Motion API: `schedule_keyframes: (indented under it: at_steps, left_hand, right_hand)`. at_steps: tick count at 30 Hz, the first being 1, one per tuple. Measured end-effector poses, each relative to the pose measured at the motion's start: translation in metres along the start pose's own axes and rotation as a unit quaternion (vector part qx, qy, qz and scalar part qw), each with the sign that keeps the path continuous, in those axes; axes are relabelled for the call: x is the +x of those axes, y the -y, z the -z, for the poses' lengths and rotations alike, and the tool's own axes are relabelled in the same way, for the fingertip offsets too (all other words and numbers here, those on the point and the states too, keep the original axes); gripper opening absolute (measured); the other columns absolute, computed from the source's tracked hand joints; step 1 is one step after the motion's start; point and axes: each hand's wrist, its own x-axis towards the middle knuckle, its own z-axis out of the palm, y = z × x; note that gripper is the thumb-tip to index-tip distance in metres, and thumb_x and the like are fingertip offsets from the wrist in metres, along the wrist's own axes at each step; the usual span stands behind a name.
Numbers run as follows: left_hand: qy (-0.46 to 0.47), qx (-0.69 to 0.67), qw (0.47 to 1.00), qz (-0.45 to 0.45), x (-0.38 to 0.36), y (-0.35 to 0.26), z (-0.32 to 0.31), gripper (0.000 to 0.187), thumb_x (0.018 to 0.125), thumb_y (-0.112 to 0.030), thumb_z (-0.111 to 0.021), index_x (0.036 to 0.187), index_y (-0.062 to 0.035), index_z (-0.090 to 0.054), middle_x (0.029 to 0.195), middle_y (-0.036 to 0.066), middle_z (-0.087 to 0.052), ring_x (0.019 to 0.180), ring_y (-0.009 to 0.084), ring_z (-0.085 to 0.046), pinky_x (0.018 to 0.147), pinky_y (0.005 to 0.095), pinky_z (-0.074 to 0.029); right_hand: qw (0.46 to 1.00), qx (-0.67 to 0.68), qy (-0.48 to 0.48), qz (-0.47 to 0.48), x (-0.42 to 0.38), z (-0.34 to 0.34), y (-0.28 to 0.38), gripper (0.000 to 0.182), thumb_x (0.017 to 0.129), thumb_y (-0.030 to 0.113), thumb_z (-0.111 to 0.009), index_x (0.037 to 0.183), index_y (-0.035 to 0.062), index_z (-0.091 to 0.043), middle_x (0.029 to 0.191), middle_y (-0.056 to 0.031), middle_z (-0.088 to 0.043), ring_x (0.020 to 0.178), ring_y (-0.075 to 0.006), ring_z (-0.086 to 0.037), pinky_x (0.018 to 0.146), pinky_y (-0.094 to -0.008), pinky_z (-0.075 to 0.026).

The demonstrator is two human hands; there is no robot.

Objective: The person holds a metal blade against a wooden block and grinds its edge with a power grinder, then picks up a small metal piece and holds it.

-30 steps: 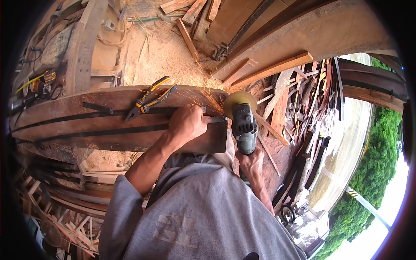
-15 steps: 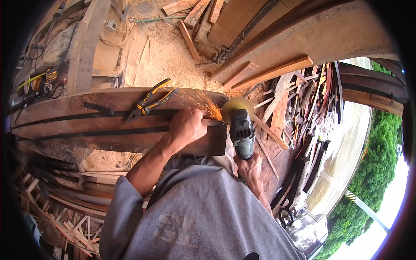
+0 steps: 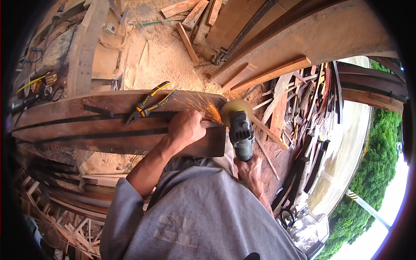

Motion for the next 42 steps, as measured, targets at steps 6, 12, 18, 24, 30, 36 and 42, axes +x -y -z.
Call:
schedule_keyframes:
  at_steps: [6,12,18,24,30,36,42]
  left_hand:
    - [-0.004,-0.002,1.0,0.006,-0.003,-0.004,0.0,0.03,0.086,-0.024,-0.075,0.073,0.0024,-0.071,0.072,0.028,-0.065,0.071,0.0461,-0.068,0.065,0.0523,-0.053]
    - [-0.021,0.001,1.0,-0.01,-0.001,0.001,-0.002,0.029,0.086,-0.024,-0.075,0.073,0.0022,-0.07,0.071,0.029,-0.064,0.071,0.0469,-0.067,0.065,0.0524,-0.053]
    - [-0.016,0.004,1.0,-0.008,0.0,-0.001,0.001,0.031,0.086,-0.024,-0.074,0.072,0.0031,-0.07,0.071,0.029,-0.063,0.071,0.0471,-0.067,0.065,0.0526,-0.052]
    - [-0.024,-0.011,0.999,-0.018,-0.003,0.001,-0.003,0.033,0.086,-0.025,-0.075,0.071,0.004,-0.068,0.07,0.029,-0.064,0.069,0.0468,-0.067,0.065,0.0524,-0.052]
    - [-0.015,-0.008,1.0,-0.01,-0.003,-0.004,0.002,0.031,0.085,-0.024,-0.076,0.073,0.0033,-0.069,0.071,0.028,-0.065,0.07,0.0461,-0.067,0.066,0.052,-0.052]
    - [-0.025,-0.008,1.0,-0.013,-0.001,0.0,0.0,0.031,0.087,-0.026,-0.076,0.075,0.0028,-0.07,0.072,0.028,-0.065,0.071,0.0461,-0.067,0.066,0.0517,-0.052]
    - [-0.005,-0.003,1.0,-0.002,0.0,0.001,-0.001,0.033,0.086,-0.027,-0.076,0.074,0.0025,-0.071,0.07,0.028,-0.064,0.071,0.0457,-0.067,0.065,0.0519,-0.052]
  right_hand:
    - [1.0,0.007,0.006,-0.022,-0.002,0.0,-0.005,0.02,0.075,0.012,-0.064,0.074,-0.0078,-0.063,0.062,-0.0248,-0.064,0.057,-0.0287,-0.068,0.058,-0.0446,-0.053]
    - [1.0,0.014,-0.014,0.008,-0.005,-0.001,-0.004,0.02,0.075,0.013,-0.065,0.073,-0.0067,-0.064,0.06,-0.0235,-0.063,0.056,-0.0291,-0.068,0.058,-0.0439,-0.053]
    - [1.0,0.0,-0.003,0.006,-0.005,-0.003,-0.013,0.02,0.075,0.013,-0.065,0.073,-0.0063,-0.064,0.06,-0.0226,-0.063,0.055,-0.0287,-0.067,0.058,-0.0438,-0.053]
    - [0.999,0.001,0.008,-0.031,-0.005,0.001,-0.007,0.02,0.074,0.016,-0.071,0.076,-0.002,-0.062,0.061,-0.0156,-0.063,0.055,-0.0265,-0.064,0.056,-0.0426,-0.051]
    - [1.0,0.005,0.018,-0.019,-0.004,-0.002,-0.015,0.02,0.074,0.016,-0.071,0.079,-0.0023,-0.064,0.063,-0.0163,-0.065,0.055,-0.0267,-0.064,0.057,-0.0421,-0.052]
    - [1.0,-0.003,0.017,-0.012,-0.005,0.0,-0.007,0.021,0.075,0.016,-0.072,0.078,-0.0024,-0.062,0.062,-0.0163,-0.064,0.056,-0.0274,-0.066,0.055,-0.0423,-0.051]
    - [1.0,-0.019,0.023,-0.01,-0.005,0.0,-0.005,0.02,0.076,0.013,-0.065,0.078,-0.0067,-0.065,0.065,-0.0242,-0.066,0.06,-0.0305,-0.069,0.06,-0.0447,-0.054]
